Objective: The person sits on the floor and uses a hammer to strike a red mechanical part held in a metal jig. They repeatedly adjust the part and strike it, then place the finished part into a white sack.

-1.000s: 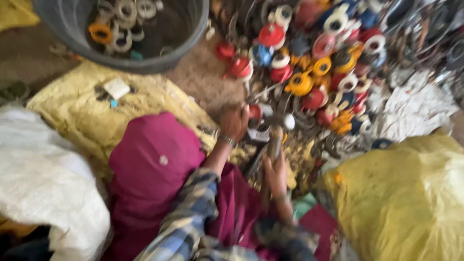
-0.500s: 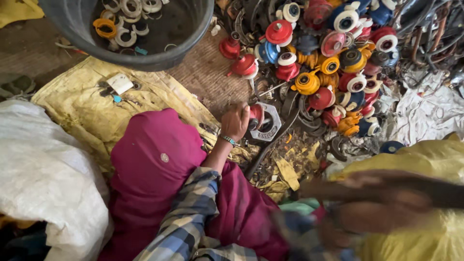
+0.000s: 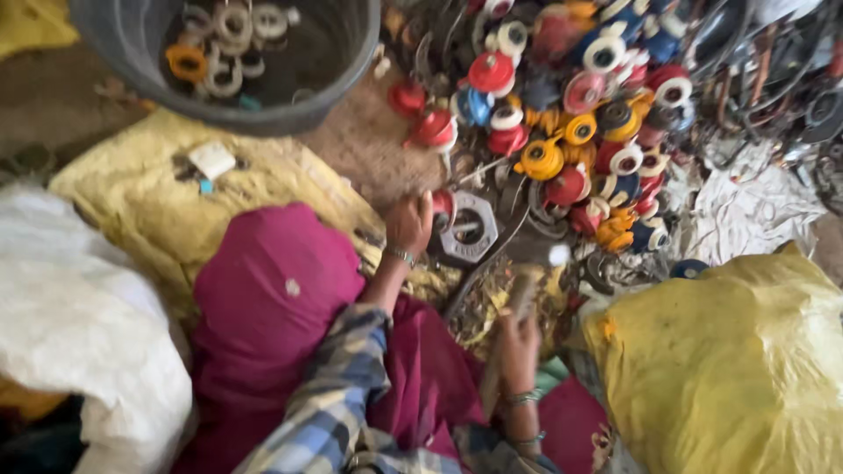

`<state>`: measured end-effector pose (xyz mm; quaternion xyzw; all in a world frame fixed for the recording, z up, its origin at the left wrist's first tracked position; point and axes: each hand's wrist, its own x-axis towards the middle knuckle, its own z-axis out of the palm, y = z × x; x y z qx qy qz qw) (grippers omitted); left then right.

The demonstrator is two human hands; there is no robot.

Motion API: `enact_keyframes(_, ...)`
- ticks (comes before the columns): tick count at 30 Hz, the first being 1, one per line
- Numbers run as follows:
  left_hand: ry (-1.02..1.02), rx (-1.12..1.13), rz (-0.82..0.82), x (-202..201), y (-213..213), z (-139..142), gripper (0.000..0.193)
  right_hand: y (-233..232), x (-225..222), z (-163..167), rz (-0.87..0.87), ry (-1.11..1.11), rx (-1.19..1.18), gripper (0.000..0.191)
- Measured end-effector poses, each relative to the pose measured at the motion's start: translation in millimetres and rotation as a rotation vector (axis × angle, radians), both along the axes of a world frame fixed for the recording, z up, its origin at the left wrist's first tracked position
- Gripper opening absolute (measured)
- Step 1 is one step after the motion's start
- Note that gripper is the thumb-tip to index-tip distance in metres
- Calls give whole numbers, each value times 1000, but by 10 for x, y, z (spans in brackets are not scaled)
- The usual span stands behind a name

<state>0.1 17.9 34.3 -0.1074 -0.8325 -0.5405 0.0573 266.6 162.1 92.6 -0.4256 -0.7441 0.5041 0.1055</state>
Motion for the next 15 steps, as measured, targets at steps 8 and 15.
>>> enact_keyframes(8, 228, 88, -82, 98, 17, 11, 35, 230, -96, 1849, 136, 466, 990, 42)
enact_keyframes(15, 208, 92, -91, 127, 4, -107, 36, 86, -308, 1822, 7, 840, 569, 57)
